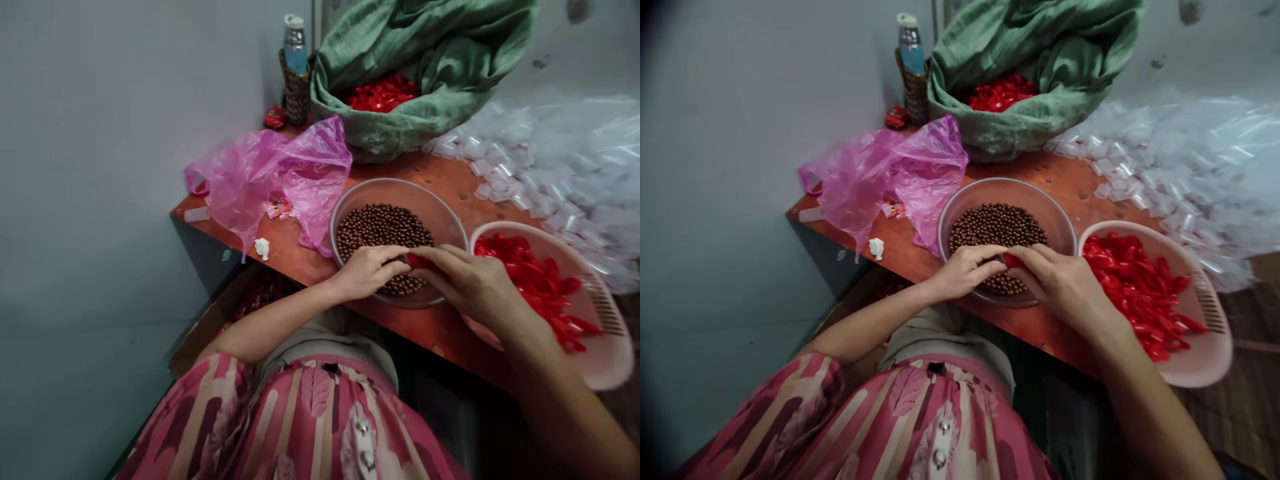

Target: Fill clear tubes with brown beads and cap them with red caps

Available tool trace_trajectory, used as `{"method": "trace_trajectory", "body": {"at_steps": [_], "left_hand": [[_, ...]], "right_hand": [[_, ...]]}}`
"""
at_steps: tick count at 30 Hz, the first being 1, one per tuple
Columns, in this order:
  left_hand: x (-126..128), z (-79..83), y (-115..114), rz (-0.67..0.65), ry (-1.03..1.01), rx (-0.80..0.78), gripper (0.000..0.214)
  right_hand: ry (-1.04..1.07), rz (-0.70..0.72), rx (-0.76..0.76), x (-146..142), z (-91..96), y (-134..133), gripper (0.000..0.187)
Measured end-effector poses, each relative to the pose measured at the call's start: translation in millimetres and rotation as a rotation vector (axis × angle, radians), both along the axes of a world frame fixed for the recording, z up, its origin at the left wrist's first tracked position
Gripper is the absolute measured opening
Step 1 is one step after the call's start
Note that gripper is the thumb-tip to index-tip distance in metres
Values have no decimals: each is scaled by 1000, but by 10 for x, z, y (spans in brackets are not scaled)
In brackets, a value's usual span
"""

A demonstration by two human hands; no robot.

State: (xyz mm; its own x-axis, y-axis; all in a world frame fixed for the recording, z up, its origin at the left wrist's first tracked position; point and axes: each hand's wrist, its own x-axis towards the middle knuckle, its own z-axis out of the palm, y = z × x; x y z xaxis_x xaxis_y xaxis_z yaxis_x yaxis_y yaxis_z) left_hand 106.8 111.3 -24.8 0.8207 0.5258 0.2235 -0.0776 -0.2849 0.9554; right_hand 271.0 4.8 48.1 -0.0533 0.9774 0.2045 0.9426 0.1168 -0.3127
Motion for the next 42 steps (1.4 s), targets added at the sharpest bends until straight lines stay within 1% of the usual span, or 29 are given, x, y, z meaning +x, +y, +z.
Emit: {"method": "trace_trajectory", "body": {"at_steps": [3, 5, 6, 8, 13, 16, 20, 22, 27, 29, 31, 33, 35, 36, 37, 38, 39, 40, 42], "left_hand": [[-19, 15, 28, 5, -11, -55, 29], [-24, 27, 34, 0, -8, -62, 28], [-25, 31, 32, -3, -4, -53, 28], [-26, 31, 18, 1, 0, -24, 25], [-27, -2, -39, 50, 13, 28, 24], [-27, -29, -71, 92, -5, 63, 23], [-34, -70, -100, 117, -10, 114, 22], [-39, -91, -107, 114, -12, 125, 23], [-31, -130, -110, 44, 25, 162, 23], [-23, -124, -103, 45, 39, 143, 23], [-18, -103, -90, 63, 37, 53, 24], [-16, -73, -72, 81, 6, -114, 28], [-15, -48, -52, 104, -51, -312, 35], [-15, -39, -44, 115, -78, -395, 39], [-16, -34, -37, 125, -94, -452, 42], [-17, -33, -33, 130, -100, -475, 43], [-20, -34, -32, 130, -100, -467, 43], [-23, -37, -36, 128, -102, -431, 41], [-30, -47, -52, 116, -116, -310, 35]], "right_hand": [[443, -182, 44, 5, -133, -2, 25], [712, -235, 55, 13, -224, 7, 30], [798, -238, 44, 13, -266, 14, 32], [862, -234, 16, 8, -332, 27, 33], [869, -229, 28, -4, -398, 32, 31], [877, -206, 33, 12, -425, 34, 33], [887, -188, -16, 44, -447, 13, 37], [801, -159, -48, 53, -417, -16, 33], [458, -11, -87, 47, -326, -53, 18], [396, 2, -59, 40, -331, -30, 16], [418, -31, -16, 28, -347, -6, 15], [574, -99, 11, 7, -353, -6, 20], [872, -148, -9, -16, -353, -44, 43], [1041, -162, -32, -24, -358, -74, 54], [1196, -169, -57, -28, -370, -104, 62], [1323, -179, -77, -26, -389, -131, 63], [1414, -198, -86, -19, -414, -150, 59], [1468, -223, -87, -8, -444, -157, 52], [1493, -260, -78, 18, -503, -133, 39]]}}
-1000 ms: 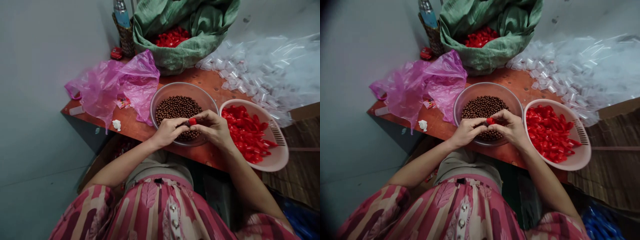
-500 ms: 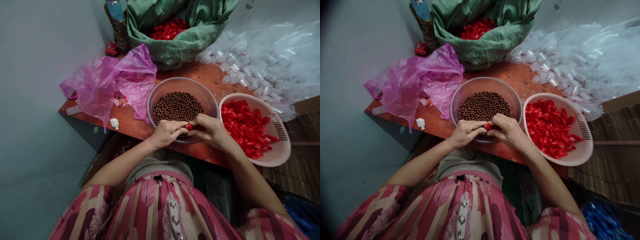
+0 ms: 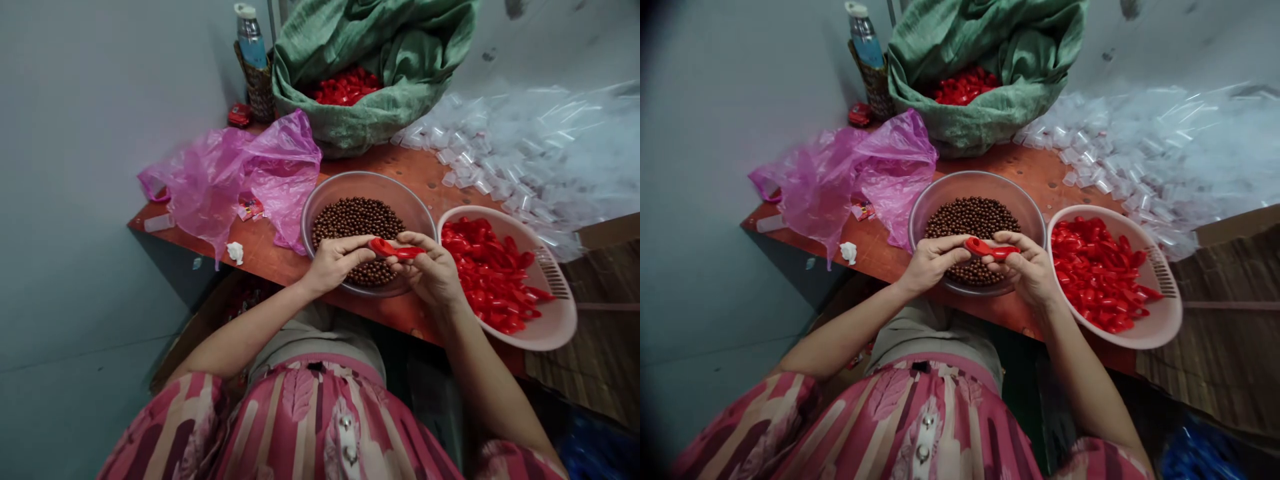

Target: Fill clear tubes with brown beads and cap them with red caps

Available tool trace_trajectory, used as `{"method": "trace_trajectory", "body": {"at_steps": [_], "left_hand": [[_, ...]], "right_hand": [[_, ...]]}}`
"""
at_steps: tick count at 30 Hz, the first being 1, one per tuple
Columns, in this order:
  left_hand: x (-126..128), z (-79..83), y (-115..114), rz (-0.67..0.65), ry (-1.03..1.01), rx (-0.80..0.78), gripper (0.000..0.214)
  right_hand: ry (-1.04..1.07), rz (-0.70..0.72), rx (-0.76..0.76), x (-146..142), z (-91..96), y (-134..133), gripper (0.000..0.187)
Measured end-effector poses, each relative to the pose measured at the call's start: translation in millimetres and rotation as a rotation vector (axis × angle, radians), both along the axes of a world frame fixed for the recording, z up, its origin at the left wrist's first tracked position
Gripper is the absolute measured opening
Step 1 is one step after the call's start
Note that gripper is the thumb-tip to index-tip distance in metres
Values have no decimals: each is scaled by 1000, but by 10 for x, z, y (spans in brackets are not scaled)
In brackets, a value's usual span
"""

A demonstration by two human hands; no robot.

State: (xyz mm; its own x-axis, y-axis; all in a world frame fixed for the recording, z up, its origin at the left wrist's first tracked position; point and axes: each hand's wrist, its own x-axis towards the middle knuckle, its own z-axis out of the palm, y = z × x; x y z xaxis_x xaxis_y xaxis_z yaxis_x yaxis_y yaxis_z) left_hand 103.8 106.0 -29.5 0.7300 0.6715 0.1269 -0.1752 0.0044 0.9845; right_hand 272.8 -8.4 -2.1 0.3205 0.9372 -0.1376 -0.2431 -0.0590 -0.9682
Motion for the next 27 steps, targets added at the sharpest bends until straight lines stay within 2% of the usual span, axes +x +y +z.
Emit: {"method": "trace_trajectory", "body": {"at_steps": [3, 6, 9, 15, 20, 24, 27], "left_hand": [[-4, -21, -30, -24, -31, 185, 25], [1, -46, -44, 37, -54, 280, 22], [9, -68, -38, 128, -46, 263, 22], [17, -78, -24, 146, -46, 172, 25], [16, -73, -53, 199, 19, 296, 23], [10, -79, -66, 229, 48, 410, 23], [3, -89, -57, 238, 41, 487, 23]], "right_hand": [[-80, 37, -4, 13, -37, 98, 41], [-164, 92, -21, -25, 4, 186, 48], [-154, 119, -27, -71, 45, 210, 54], [-62, 181, -71, -104, 7, 206, 73], [89, 212, -148, -179, 33, 229, 47], [367, 223, -224, -221, 89, 250, 45], [520, 241, -257, -267, 113, 279, 31]]}}
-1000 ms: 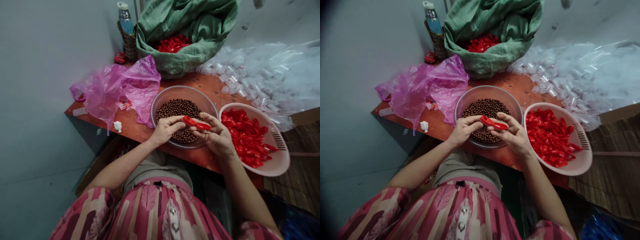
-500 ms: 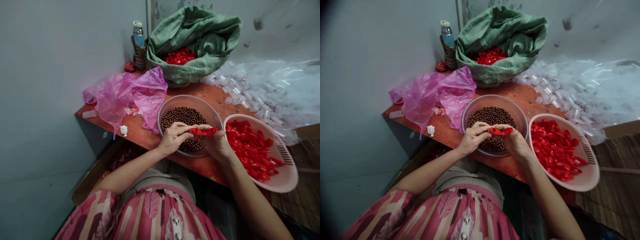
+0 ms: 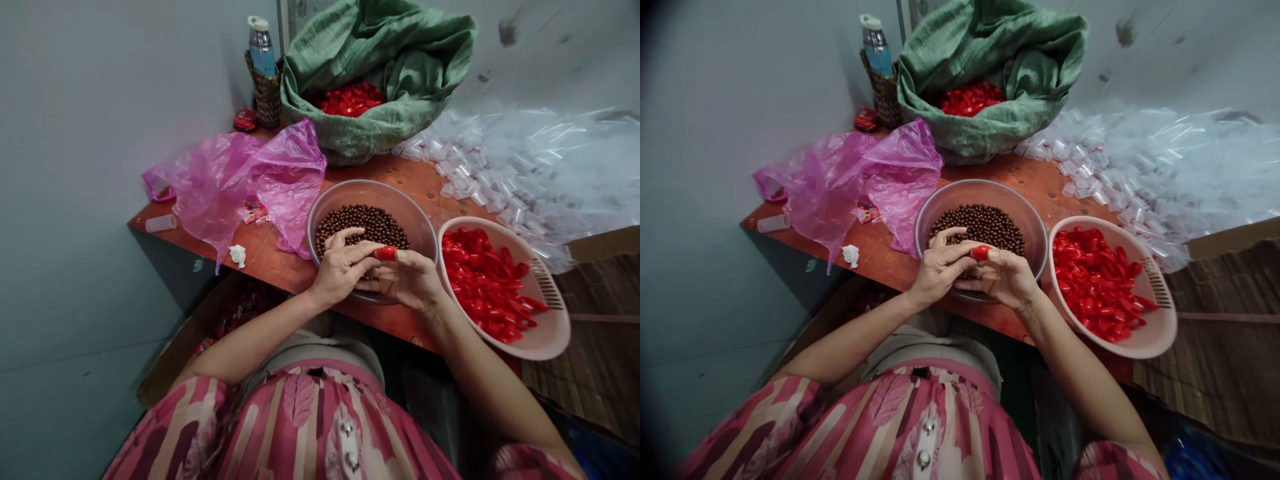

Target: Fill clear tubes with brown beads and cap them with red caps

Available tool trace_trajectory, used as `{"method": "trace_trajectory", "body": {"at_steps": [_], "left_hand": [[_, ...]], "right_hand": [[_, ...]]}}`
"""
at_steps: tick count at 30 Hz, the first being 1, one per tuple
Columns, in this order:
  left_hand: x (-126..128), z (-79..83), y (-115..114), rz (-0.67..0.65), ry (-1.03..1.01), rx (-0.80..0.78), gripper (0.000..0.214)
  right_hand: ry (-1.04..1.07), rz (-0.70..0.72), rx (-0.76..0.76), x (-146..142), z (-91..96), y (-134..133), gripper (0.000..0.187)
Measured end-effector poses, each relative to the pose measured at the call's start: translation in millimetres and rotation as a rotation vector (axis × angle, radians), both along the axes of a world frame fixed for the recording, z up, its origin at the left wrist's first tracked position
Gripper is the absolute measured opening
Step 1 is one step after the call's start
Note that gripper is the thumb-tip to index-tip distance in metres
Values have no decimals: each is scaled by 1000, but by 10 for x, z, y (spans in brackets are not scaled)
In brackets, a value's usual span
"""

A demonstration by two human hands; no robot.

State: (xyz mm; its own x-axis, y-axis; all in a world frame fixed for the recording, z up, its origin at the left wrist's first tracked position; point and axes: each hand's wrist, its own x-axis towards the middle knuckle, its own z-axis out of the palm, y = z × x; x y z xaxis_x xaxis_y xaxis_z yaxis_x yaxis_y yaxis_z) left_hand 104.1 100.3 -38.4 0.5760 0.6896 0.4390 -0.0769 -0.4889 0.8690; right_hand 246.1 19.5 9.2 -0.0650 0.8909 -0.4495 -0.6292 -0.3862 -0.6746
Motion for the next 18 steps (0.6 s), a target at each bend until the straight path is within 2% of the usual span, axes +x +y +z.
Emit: {"method": "trace_trajectory", "body": {"at_steps": [3, 7, 12, 15, 17, 18], "left_hand": [[0, -18, 14, 15, -30, 45, 23], [34, -44, -15, 20, -65, 64, 22], [5, 22, 12, 45, -21, 171, 28], [-176, 55, 293, 155, -61, 318, 37], [-334, -4, 587, 350, 5, 358, 36], [-401, -64, 744, 454, 101, 362, 35]], "right_hand": [[12, -76, 1, -69, -15, 51, 18], [-8, -213, 13, -141, -68, 126, 9], [-59, -201, 15, -154, -49, 180, 6], [-162, -151, 35, -92, 25, 240, 16], [-249, -148, 90, -22, 67, 318, 21], [-286, -147, 117, 14, 78, 368, 22]]}}
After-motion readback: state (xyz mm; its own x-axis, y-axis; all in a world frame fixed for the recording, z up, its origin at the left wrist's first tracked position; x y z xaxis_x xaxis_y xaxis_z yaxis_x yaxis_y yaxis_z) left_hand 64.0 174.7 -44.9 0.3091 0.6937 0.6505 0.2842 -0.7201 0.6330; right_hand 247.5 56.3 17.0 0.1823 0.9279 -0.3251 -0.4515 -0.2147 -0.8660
